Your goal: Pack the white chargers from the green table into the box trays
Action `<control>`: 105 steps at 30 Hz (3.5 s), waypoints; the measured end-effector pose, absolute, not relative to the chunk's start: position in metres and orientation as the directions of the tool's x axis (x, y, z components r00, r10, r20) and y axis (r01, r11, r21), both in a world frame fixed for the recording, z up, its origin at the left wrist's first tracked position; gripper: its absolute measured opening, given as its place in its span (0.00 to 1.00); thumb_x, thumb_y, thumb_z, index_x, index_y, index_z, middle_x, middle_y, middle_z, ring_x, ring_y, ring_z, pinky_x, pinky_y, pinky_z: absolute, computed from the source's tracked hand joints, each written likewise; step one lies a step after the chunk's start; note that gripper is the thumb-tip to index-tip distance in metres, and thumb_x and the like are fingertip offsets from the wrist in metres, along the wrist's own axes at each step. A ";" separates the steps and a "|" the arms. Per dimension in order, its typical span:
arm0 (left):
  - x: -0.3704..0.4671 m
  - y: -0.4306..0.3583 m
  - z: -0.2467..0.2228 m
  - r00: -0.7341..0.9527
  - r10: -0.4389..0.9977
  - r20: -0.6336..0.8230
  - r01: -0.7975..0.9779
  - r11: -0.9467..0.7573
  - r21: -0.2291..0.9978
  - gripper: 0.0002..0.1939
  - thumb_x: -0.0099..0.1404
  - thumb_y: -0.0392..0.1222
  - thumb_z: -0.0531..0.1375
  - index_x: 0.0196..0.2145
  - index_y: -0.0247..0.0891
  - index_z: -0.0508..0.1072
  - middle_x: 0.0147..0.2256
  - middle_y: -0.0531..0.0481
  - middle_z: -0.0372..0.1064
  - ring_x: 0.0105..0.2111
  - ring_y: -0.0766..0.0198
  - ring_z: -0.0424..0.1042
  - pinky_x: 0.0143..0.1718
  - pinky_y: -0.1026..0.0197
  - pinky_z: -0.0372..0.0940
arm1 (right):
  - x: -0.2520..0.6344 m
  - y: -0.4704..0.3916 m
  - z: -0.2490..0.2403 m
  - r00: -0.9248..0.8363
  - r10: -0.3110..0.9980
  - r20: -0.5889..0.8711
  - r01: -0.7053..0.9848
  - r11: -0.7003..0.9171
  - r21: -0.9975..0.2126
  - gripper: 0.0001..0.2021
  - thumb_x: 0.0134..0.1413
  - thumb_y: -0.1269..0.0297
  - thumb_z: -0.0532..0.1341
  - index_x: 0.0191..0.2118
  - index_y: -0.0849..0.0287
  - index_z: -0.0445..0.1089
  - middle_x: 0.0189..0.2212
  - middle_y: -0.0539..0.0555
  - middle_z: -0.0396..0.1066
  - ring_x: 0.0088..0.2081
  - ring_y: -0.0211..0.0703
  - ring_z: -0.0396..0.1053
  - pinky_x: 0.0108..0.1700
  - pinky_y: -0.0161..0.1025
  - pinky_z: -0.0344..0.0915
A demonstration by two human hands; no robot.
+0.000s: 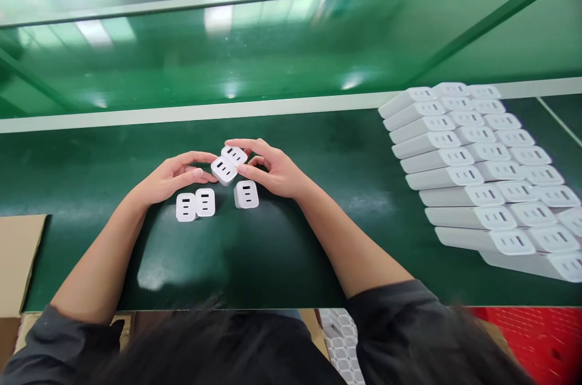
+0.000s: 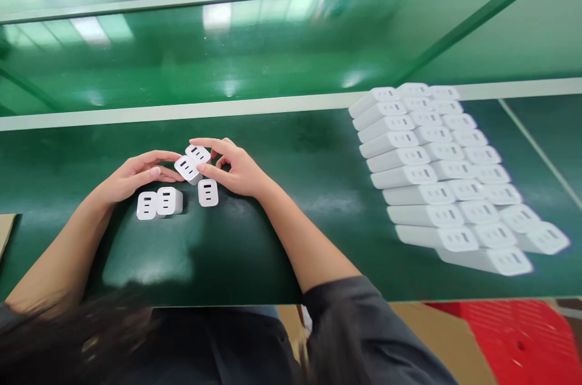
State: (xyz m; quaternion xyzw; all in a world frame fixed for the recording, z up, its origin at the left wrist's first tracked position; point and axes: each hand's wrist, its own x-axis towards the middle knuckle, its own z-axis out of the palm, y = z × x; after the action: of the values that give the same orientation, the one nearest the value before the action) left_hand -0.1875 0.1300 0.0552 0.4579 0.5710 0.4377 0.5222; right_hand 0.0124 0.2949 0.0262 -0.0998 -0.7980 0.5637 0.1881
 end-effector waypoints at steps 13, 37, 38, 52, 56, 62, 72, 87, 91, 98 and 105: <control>-0.187 0.131 0.053 -0.007 0.987 -0.162 0.007 0.162 0.987 0.23 0.65 0.53 0.64 0.54 0.41 0.73 0.57 0.40 0.69 0.50 0.53 0.75 0.53 0.53 0.71 | 0.012 0.289 0.029 -0.888 0.277 0.368 -0.106 0.654 -0.749 0.13 0.64 0.57 0.59 0.50 0.47 0.76 0.62 0.54 0.63 0.62 0.55 0.58 0.63 0.60 0.57; -0.192 0.128 0.051 0.067 0.972 -0.226 0.141 0.216 0.966 0.24 0.64 0.52 0.65 0.53 0.39 0.72 0.49 0.41 0.74 0.52 0.52 0.73 0.47 0.58 0.71 | 0.011 0.301 0.020 -0.799 0.466 0.380 0.066 0.696 -0.715 0.29 0.55 0.57 0.62 0.63 0.54 0.60 0.54 0.59 0.68 0.51 0.52 0.68 0.54 0.52 0.66; -0.193 0.129 0.050 0.059 0.972 -0.226 0.138 0.216 0.967 0.24 0.63 0.53 0.65 0.53 0.38 0.72 0.49 0.40 0.74 0.52 0.52 0.73 0.47 0.58 0.72 | 0.011 0.301 0.019 -0.797 0.447 0.407 0.057 0.726 -0.685 0.30 0.55 0.60 0.62 0.63 0.55 0.60 0.55 0.59 0.68 0.53 0.52 0.67 0.56 0.53 0.65; -0.209 0.131 0.043 0.008 0.976 -0.217 0.285 0.206 0.936 0.33 0.58 0.64 0.65 0.55 0.43 0.71 0.56 0.42 0.70 0.55 0.48 0.71 0.50 0.57 0.72 | 0.068 0.281 0.036 -0.655 0.619 0.433 0.174 0.681 -0.711 0.39 0.50 0.58 0.66 0.67 0.60 0.56 0.60 0.62 0.64 0.58 0.50 0.65 0.61 0.46 0.62; -0.209 0.131 0.047 -0.001 0.975 -0.223 0.357 0.209 0.910 0.36 0.57 0.67 0.63 0.56 0.42 0.70 0.54 0.42 0.72 0.53 0.47 0.72 0.48 0.55 0.73 | 0.163 0.237 0.018 -0.417 0.811 0.411 0.394 0.569 -0.722 0.37 0.50 0.57 0.66 0.66 0.54 0.57 0.58 0.59 0.67 0.57 0.51 0.65 0.61 0.49 0.61; -0.204 0.129 0.054 -0.042 0.971 -0.236 0.362 0.235 0.902 0.39 0.53 0.69 0.64 0.55 0.43 0.70 0.54 0.44 0.72 0.53 0.47 0.72 0.48 0.56 0.71 | 0.267 0.224 -0.013 0.136 0.867 0.480 0.719 0.247 -0.649 0.35 0.52 0.53 0.62 0.64 0.60 0.57 0.56 0.65 0.66 0.55 0.58 0.63 0.56 0.56 0.63; -0.207 0.128 0.051 -0.038 0.966 -0.255 0.351 0.252 0.902 0.39 0.54 0.69 0.64 0.56 0.43 0.68 0.56 0.44 0.70 0.55 0.45 0.70 0.52 0.53 0.69 | 0.251 0.261 -0.022 0.394 0.726 0.564 0.831 -0.019 -0.556 0.32 0.58 0.47 0.55 0.63 0.61 0.58 0.58 0.70 0.57 0.52 0.64 0.59 0.50 0.61 0.62; -0.203 0.128 0.054 -0.019 0.981 -0.194 0.306 0.190 0.933 0.33 0.55 0.66 0.66 0.52 0.47 0.72 0.55 0.47 0.72 0.55 0.47 0.71 0.52 0.50 0.70 | 0.259 0.250 -0.016 0.201 0.735 0.647 0.851 0.195 -0.487 0.19 0.61 0.54 0.56 0.50 0.58 0.74 0.49 0.63 0.59 0.44 0.49 0.63 0.47 0.48 0.67; -0.202 0.126 0.055 0.004 0.991 -0.137 0.330 0.128 0.935 0.35 0.56 0.68 0.64 0.53 0.41 0.71 0.56 0.41 0.71 0.54 0.47 0.71 0.53 0.51 0.69 | 0.256 0.255 -0.015 0.237 0.721 0.651 0.843 0.181 -0.507 0.20 0.59 0.56 0.56 0.49 0.64 0.74 0.48 0.65 0.58 0.46 0.52 0.61 0.50 0.52 0.65; -0.162 0.108 0.078 0.000 1.000 -0.029 0.868 0.015 0.497 0.39 0.59 0.72 0.57 0.61 0.48 0.65 0.60 0.45 0.65 0.56 0.47 0.68 0.52 0.51 0.66 | 0.271 0.247 -0.032 0.188 0.666 0.722 0.855 0.251 -0.454 0.25 0.56 0.52 0.60 0.52 0.66 0.72 0.50 0.69 0.57 0.38 0.49 0.61 0.45 0.53 0.67; -0.125 0.112 0.067 -0.066 0.998 0.004 0.953 0.061 0.298 0.40 0.64 0.67 0.57 0.67 0.45 0.57 0.54 0.37 0.67 0.53 0.43 0.68 0.41 0.55 0.65 | 0.269 0.244 -0.033 0.155 0.637 0.755 0.854 0.298 -0.427 0.24 0.57 0.55 0.59 0.54 0.67 0.71 0.51 0.70 0.56 0.37 0.48 0.63 0.42 0.51 0.68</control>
State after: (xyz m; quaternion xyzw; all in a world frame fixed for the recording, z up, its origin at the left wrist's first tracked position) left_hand -0.1250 0.1124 0.0666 0.6760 0.7214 0.1115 0.1014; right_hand 0.2686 0.2436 -0.0330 -0.5820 -0.6403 -0.1108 0.4888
